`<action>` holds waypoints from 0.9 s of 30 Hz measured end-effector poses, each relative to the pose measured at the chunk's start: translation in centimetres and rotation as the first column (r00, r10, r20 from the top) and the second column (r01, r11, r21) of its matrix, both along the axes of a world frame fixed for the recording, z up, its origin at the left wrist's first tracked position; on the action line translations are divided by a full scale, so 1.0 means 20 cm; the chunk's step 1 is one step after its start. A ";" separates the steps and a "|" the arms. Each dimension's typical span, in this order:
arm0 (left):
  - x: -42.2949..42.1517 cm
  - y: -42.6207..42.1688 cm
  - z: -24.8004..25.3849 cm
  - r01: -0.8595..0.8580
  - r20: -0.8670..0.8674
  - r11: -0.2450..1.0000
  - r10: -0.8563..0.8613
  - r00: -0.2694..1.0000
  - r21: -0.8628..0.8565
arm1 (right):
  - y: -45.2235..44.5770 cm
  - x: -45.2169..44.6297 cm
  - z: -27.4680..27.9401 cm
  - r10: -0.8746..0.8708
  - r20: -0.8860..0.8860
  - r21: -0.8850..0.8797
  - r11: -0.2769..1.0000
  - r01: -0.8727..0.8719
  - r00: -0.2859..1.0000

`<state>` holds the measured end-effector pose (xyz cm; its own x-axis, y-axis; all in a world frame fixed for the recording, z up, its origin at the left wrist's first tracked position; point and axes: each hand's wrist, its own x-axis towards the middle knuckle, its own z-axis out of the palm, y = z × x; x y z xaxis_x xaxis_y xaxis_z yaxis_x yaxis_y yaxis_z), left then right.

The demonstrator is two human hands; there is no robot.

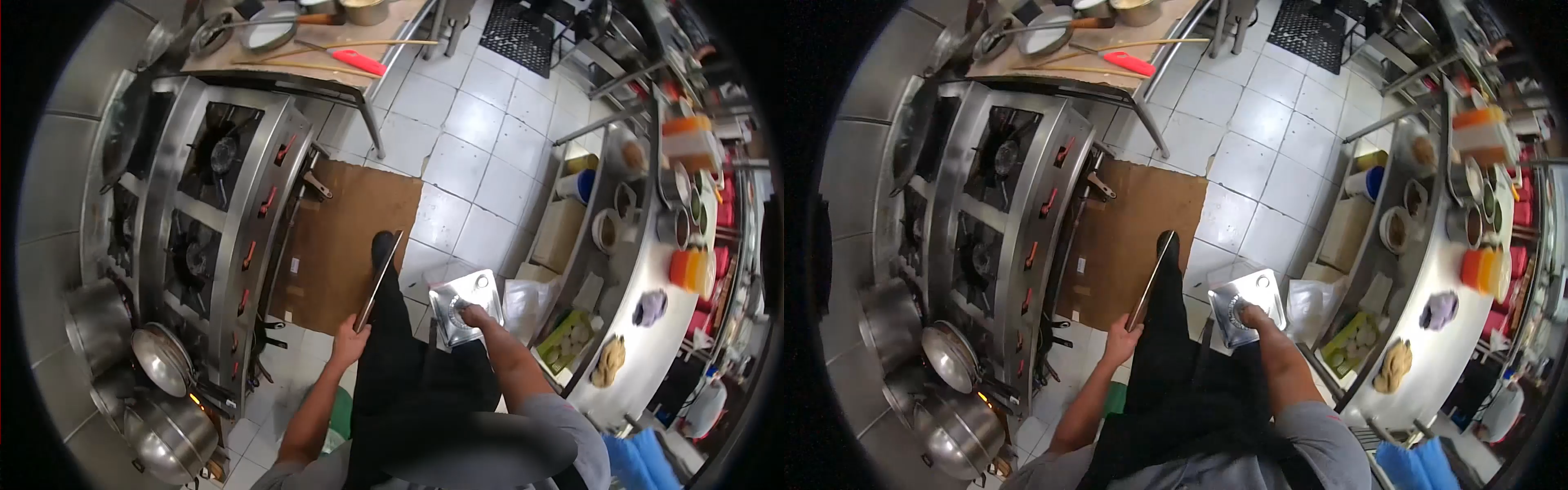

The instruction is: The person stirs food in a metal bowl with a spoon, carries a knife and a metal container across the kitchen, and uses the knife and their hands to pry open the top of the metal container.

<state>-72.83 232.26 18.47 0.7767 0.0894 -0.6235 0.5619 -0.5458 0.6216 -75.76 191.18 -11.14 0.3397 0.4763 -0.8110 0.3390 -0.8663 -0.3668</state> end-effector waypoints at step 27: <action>0.42 -0.39 -0.39 -0.154 -0.138 0.986 0.161 0.977 0.055 | -0.04 1.81 -0.37 -0.366 0.251 0.052 0.930 0.365 0.896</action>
